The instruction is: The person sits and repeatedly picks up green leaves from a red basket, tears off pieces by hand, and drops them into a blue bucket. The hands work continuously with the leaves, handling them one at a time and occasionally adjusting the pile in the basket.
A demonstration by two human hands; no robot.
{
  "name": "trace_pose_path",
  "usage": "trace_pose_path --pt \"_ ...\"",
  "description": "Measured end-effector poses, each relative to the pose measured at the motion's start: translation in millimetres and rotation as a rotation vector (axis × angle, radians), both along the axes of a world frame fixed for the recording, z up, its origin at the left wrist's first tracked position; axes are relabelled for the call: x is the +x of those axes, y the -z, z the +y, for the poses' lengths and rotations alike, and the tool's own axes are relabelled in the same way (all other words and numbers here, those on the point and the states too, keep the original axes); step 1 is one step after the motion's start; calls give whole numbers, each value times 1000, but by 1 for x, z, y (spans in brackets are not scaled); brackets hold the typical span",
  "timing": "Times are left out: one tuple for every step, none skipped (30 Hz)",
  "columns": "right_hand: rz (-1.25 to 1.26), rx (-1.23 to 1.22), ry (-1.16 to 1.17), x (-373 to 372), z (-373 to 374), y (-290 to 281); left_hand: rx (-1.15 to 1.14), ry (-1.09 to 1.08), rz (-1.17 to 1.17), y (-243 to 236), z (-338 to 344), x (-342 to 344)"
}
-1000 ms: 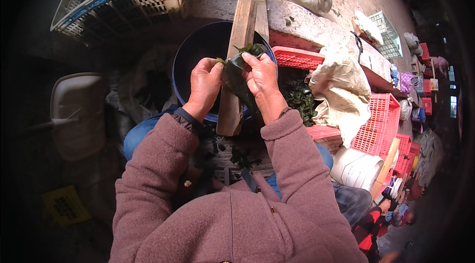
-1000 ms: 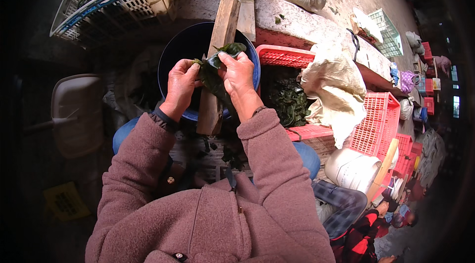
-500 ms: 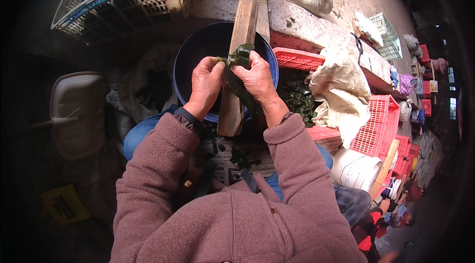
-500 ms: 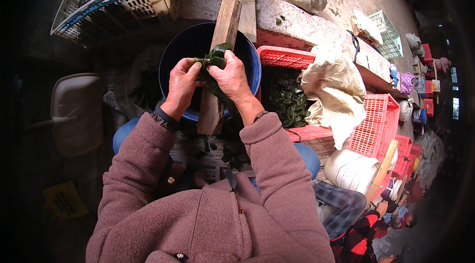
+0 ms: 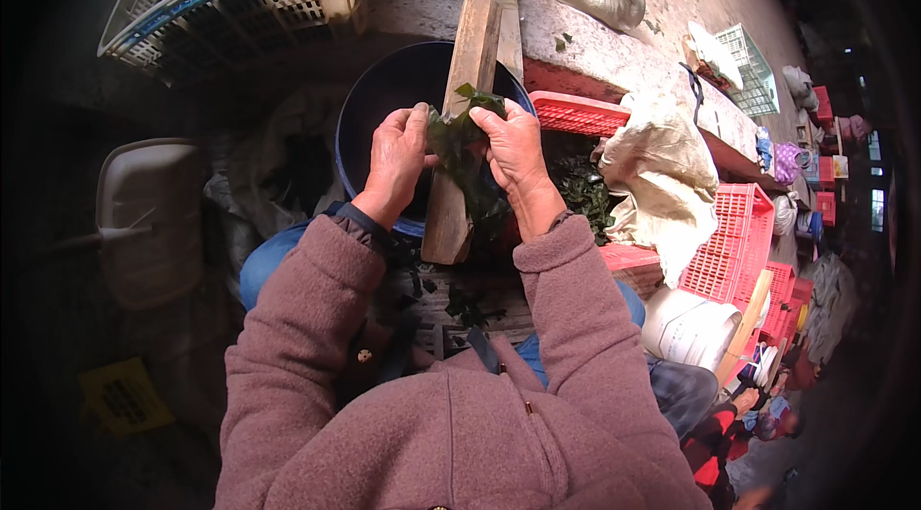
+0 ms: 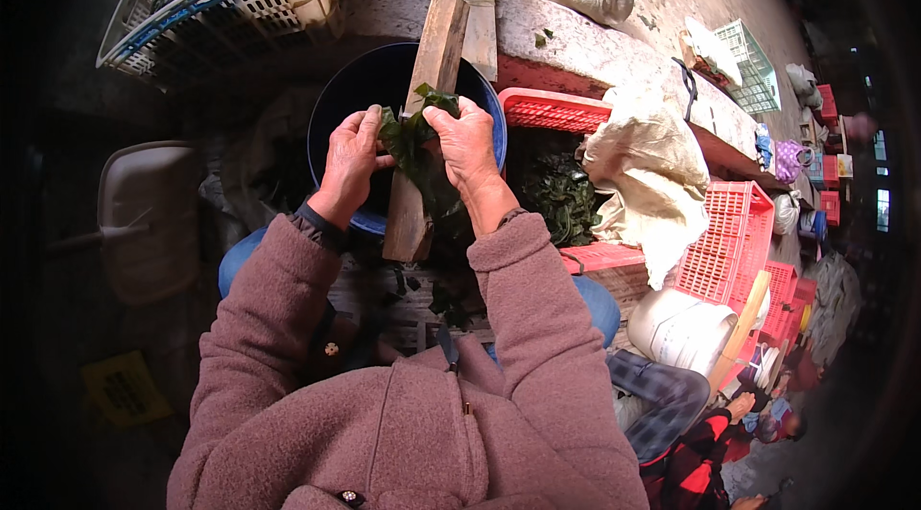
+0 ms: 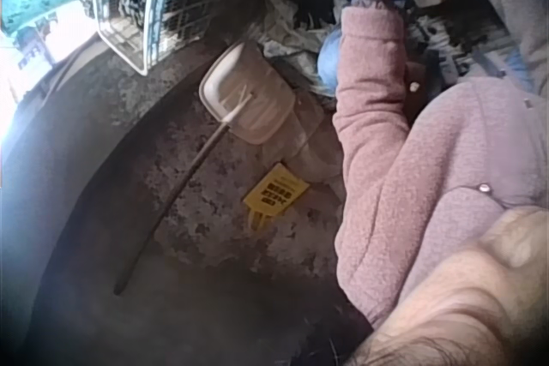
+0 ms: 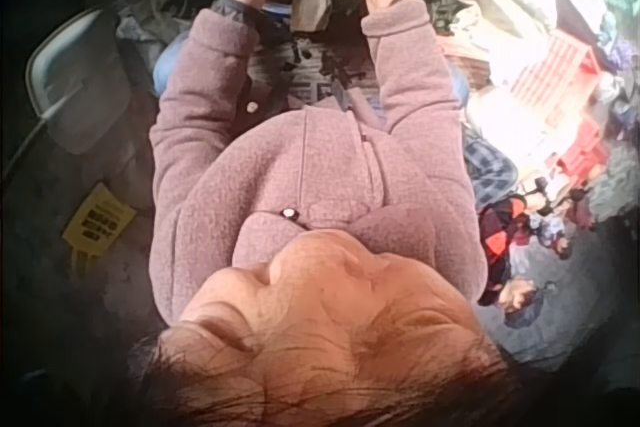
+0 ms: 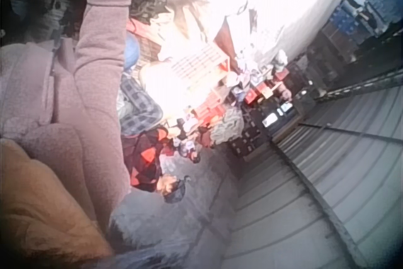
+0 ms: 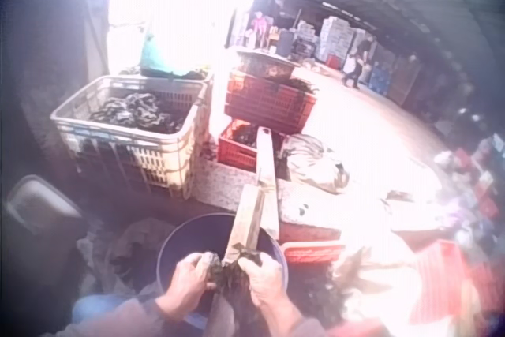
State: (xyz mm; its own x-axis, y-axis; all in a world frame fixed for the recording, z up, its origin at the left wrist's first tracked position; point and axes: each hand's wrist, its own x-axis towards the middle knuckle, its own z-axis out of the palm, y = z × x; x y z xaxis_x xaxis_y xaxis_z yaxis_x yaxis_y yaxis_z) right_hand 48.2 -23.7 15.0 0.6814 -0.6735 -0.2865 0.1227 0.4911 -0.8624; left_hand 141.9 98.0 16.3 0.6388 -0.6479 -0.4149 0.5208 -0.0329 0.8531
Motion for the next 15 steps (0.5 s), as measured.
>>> trace_pose_path --pt "-19 -10 -2 0 -1 0 -6 31 29 -2 1 -1" --pt "15 -97 1 0 -1 1 15 52 14 -3 2 -2" --pt "37 -176 -3 0 -2 1 23 68 -9 -4 3 -4" --pt "33 -251 -13 0 -3 2 30 86 -31 -5 4 -5" --pt "80 -342 -8 0 -4 3 -5 39 -30 -5 4 -6" --pt "102 -431 -12 0 -5 3 -37 5 -11 -6 4 -6" --pt "122 -520 -17 0 -6 5 -59 -22 9 -5 4 -7" --pt "120 -501 7 -1 -7 6 -80 -57 25 -5 4 -6" --pt "118 -481 31 -1 -8 7 -92 -81 -13 -5 4 -6" --pt "112 -462 50 -2 -8 8 -86 -98 -7 -4 4 -6" --pt "85 -434 87 -2 -10 9 -80 -116 -1 -4 4 -6" --pt "43 -411 113 -3 -11 11 -80 -133 3 -3 4 -5" --pt "89 -411 137 -5 -13 12 -69 -156 10 -3 4 -5" --pt "85 -384 161 -6 -15 13 -66 -177 14 -2 5 -4" --pt "81 -357 186 -7 -17 13 -63 -197 17 -2 5 -3"
